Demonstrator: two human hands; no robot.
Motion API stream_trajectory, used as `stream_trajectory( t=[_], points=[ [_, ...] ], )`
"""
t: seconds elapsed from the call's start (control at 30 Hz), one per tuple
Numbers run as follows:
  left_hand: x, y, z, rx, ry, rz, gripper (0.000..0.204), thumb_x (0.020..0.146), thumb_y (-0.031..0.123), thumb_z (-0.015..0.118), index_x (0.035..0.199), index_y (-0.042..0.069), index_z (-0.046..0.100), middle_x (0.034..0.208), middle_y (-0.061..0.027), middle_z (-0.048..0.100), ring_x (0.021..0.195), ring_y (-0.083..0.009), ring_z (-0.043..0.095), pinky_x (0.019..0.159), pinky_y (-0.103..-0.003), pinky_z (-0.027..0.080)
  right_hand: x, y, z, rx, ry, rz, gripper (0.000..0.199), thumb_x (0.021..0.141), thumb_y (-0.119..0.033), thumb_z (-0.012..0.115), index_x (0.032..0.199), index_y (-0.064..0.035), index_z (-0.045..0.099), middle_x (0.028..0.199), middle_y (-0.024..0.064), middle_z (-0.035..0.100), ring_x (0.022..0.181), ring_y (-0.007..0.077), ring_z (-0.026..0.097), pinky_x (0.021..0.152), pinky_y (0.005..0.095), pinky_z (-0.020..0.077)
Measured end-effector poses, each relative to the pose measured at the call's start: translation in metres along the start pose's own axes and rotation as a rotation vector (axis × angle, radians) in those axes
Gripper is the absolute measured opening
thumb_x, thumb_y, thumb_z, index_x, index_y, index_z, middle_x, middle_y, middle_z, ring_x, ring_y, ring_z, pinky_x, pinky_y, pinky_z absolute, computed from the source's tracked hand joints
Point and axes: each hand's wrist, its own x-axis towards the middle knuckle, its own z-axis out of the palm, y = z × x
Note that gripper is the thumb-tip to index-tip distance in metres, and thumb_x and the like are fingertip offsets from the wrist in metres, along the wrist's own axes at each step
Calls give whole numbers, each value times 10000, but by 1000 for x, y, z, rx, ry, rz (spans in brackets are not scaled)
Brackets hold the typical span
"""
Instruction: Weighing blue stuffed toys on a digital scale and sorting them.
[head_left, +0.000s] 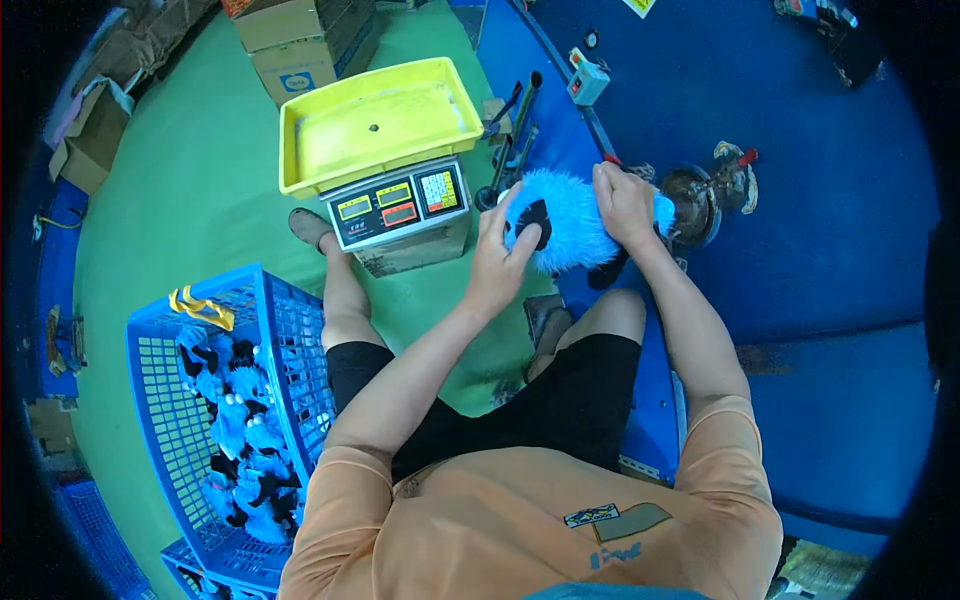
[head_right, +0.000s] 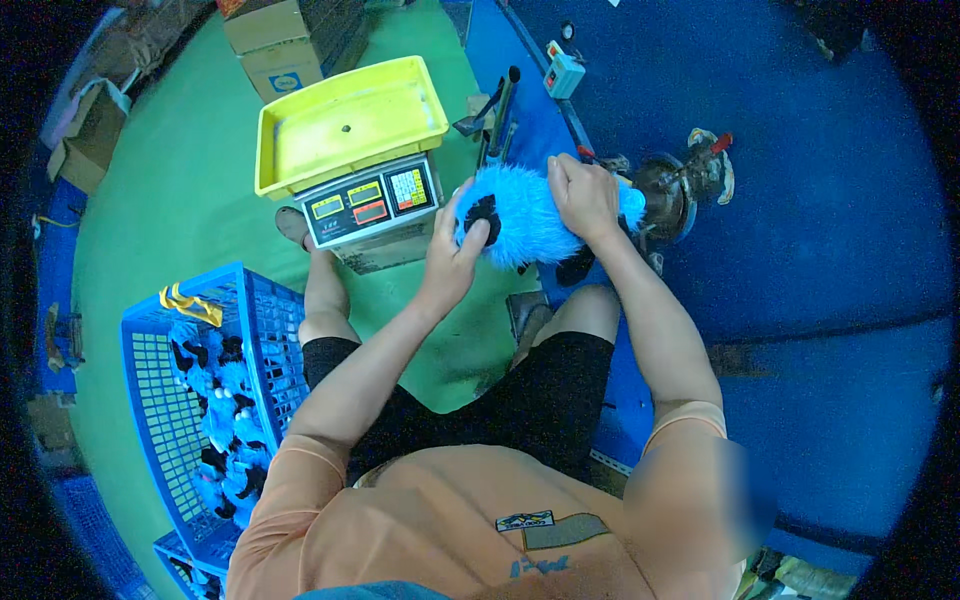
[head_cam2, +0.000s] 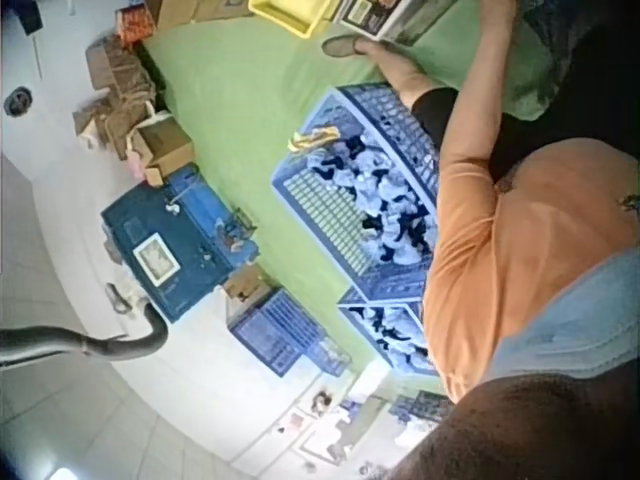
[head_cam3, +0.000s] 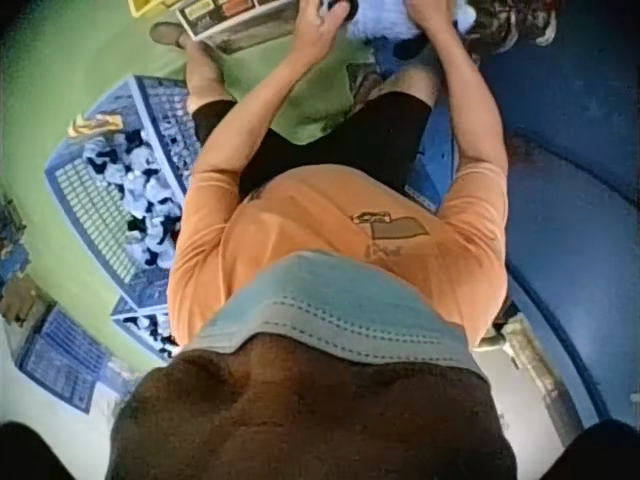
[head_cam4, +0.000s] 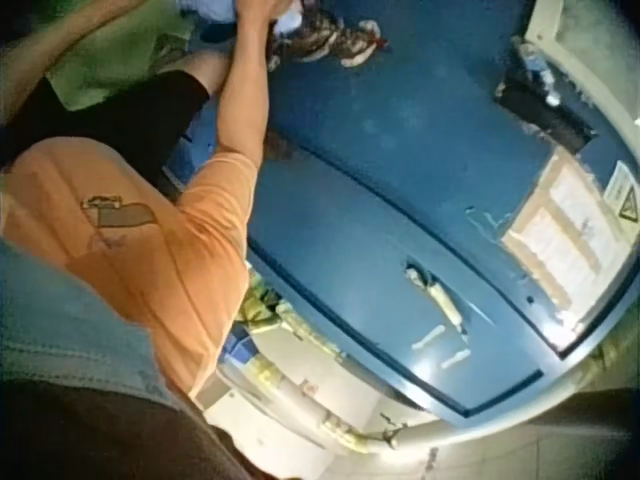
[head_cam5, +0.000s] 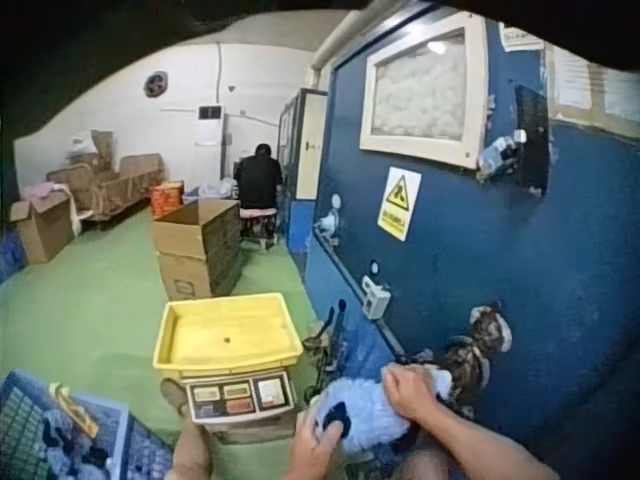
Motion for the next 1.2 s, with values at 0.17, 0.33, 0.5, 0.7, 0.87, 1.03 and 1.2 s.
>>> stream_trajectory(
  t=[0.17, 0.33, 0.5, 0.7, 0.87, 1.03, 1.2],
  points=[
    [-28, 7, -3, -192, 99, -215, 630, 995, 188, 577, 1550, 30, 325, 1419, -178, 487, 1261, -275, 493, 1080, -360, 399, 1, -14, 8, 3, -7, -35, 264, 940, -232, 588, 726, -78, 576, 631, 165, 626, 537, 403, 560, 523, 514, 408],
    [-32, 9, -4, -342, 195, -131, 643, 1008, 185, 567, 1568, 33, 289, 1461, -164, 463, 1255, -250, 507, 1073, -344, 414, 2, -31, 12, -42, 6, -45, 266, 925, -225, 612, 709, -76, 566, 613, 151, 618, 536, 384, 570, 526, 490, 422],
    [-22, 16, -26, -527, 304, -155, 649, 1018, 192, 552, 1581, 44, 264, 1475, -154, 453, 1216, -219, 527, 1046, -320, 431, 3, -63, 22, 70, 66, -171, 269, 907, -241, 641, 704, -84, 561, 606, 123, 610, 549, 351, 575, 551, 438, 443],
    [-24, 56, -38, -590, 458, -326, 626, 1024, 197, 530, 1582, 74, 274, 1450, -151, 476, 1190, -195, 533, 1002, -294, 450, 5, -92, 19, 192, 30, -255, 212, 873, -224, 673, 732, -102, 572, 638, 67, 598, 569, 275, 549, 615, 388, 446],
    [-22, 45, 25, -297, 257, -145, 643, 993, 180, 568, 1569, 86, 298, 1406, -145, 507, 1188, -236, 538, 1023, -332, 430, 8, -15, -15, 62, 45, -101, 223, 880, -202, 638, 705, -76, 581, 599, 129, 595, 505, 344, 533, 533, 451, 433],
    [-16, 25, 14, -438, 148, -247, 635, 981, 168, 588, 1556, 82, 334, 1406, -159, 503, 1202, -258, 529, 1048, -342, 406, -4, 4, 11, 12, 46, -65, 239, 901, -198, 619, 704, -67, 577, 624, 139, 620, 531, 360, 551, 546, 453, 438],
    [-3, 29, 32, -409, 175, -174, 586, 983, 148, 581, 1528, 69, 383, 1397, -161, 512, 1212, -246, 523, 1050, -340, 416, -4, 6, 1, 65, 66, -52, 250, 910, -212, 611, 709, -67, 578, 626, 138, 622, 549, 366, 560, 566, 465, 437]
  ],
)
